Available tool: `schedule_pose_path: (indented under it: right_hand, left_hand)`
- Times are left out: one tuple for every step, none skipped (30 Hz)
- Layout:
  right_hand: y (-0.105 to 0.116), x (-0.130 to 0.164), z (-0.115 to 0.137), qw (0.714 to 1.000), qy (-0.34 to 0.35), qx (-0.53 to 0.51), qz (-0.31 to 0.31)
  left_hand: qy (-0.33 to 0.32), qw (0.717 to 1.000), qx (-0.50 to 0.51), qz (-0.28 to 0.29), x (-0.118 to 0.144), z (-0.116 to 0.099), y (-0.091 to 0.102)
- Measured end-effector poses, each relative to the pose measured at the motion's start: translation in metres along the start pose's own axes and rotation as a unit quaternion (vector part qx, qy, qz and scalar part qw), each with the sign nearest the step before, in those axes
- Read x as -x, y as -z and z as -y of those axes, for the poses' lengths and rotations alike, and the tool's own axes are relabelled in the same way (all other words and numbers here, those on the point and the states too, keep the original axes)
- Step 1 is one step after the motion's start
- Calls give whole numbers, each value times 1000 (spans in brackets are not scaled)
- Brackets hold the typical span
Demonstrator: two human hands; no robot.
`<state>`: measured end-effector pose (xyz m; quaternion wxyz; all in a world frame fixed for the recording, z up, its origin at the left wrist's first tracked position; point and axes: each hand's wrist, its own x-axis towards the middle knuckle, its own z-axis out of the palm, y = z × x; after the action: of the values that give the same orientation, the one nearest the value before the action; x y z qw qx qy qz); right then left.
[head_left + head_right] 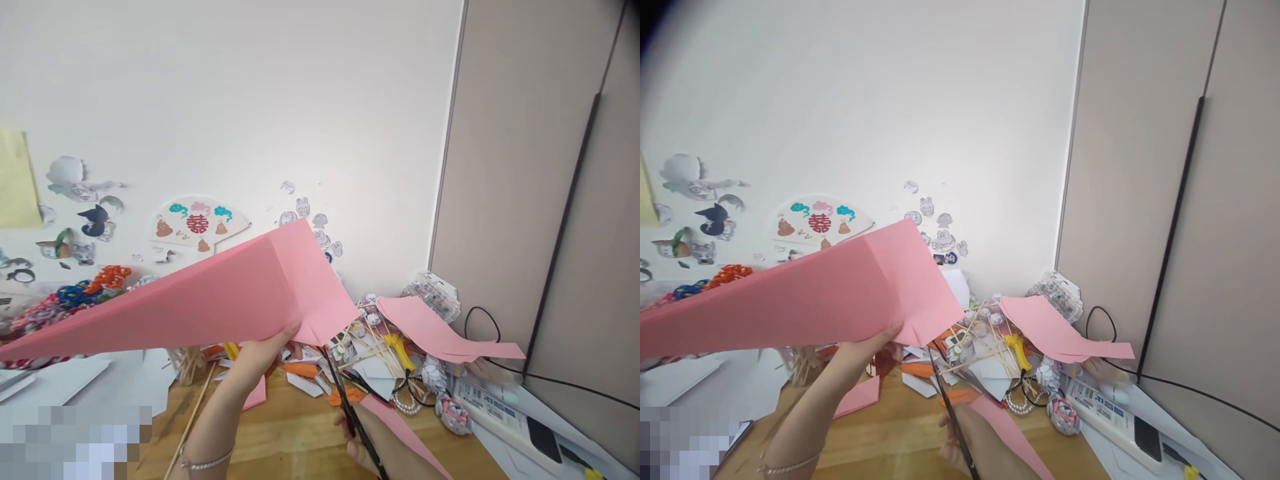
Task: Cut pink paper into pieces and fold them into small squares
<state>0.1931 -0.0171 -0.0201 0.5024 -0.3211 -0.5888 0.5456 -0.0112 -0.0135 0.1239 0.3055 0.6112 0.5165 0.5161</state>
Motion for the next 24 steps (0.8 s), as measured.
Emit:
schedule_pose_path:
  right_hand:
    - [0, 2, 4, 1000, -4, 2, 2]
    - [0, 4, 8, 1000, -9, 6, 10]
    - [-1, 5, 13, 1000, -16, 7, 18]
    - [-1, 6, 18, 999, -21, 6, 27]
    - [-1, 7, 23, 998, -29, 10, 52]
    - [-1, 8, 28, 997, -33, 15, 68]
    - [-1, 8, 33, 996, -37, 17, 75]
    - [-1, 8, 36, 996, -39, 19, 77]
    - [-1, 8, 38, 996, -40, 20, 78]
    - [-1, 8, 40, 996, -42, 20, 77]
    - [-1, 9, 41, 996, -44, 19, 76]
    - [-1, 9, 41, 996, -47, 17, 75]
    - [-1, 9, 42, 996, -50, 14, 74]
    - [-1, 10, 44, 996, -53, 11, 73]
    - [-1, 10, 45, 996, -56, 8, 72]
    - [-1, 11, 47, 996, -60, 6, 71]
    - [-1, 11, 49, 995, -64, 5, 73]
    - [-1, 11, 50, 995, -68, 8, 76]
    - [-2, 11, 51, 994, -70, 14, 79]
    - [-2, 11, 51, 994, -70, 23, 82]
    - [-1, 10, 51, 993, -67, 37, 88]
    - [-1, 9, 50, 992, -62, 55, 95]
    - [-1, 9, 49, 990, -53, 75, 105]
    - [0, 8, 47, 987, -43, 96, 118]
  left_hand:
    - [0, 999, -1, 34, -1, 2, -4]
    - [-1, 998, -2, 62, -2, 4, -9]
    - [-3, 997, -5, 80, -2, 6, -13]
    - [-8, 996, -8, 84, -2, 7, -17]
    - [-12, 996, -12, 90, -2, 7, -20]
    - [-15, 994, -14, 103, -1, 6, -23]
    - [-16, 993, -12, 120, -1, 5, -25]
    - [-15, 990, -8, 138, 0, 4, -26]
    - [-12, 988, -4, 154, 1, 3, -28]
    - [-9, 986, -1, 166, 1, 1, -29]
    - [-6, 985, -1, 171, 2, 0, -30]
    - [-5, 985, -3, 170, 2, 0, -30]
    - [-5, 986, -7, 169, 2, 0, -31]
    - [-7, 985, -12, 170, 2, 0, -31]
    - [-8, 985, -17, 170, 2, 0, -32]
    - [-11, 985, -21, 171, 2, 0, -32]
    - [-12, 985, -25, 170, 2, 0, -32]
    - [-13, 985, -29, 169, 3, -1, -32]
    - [-16, 985, -33, 168, 3, -1, -31]
    - [-18, 985, -36, 169, 3, -1, -31]
    - [-19, 984, -38, 172, 3, -2, -31]
    - [-21, 983, -39, 177, 4, -3, -30]
    - [-22, 982, -39, 181, 4, -3, -30]
    - [-23, 982, -40, 184, 5, -4, -30]
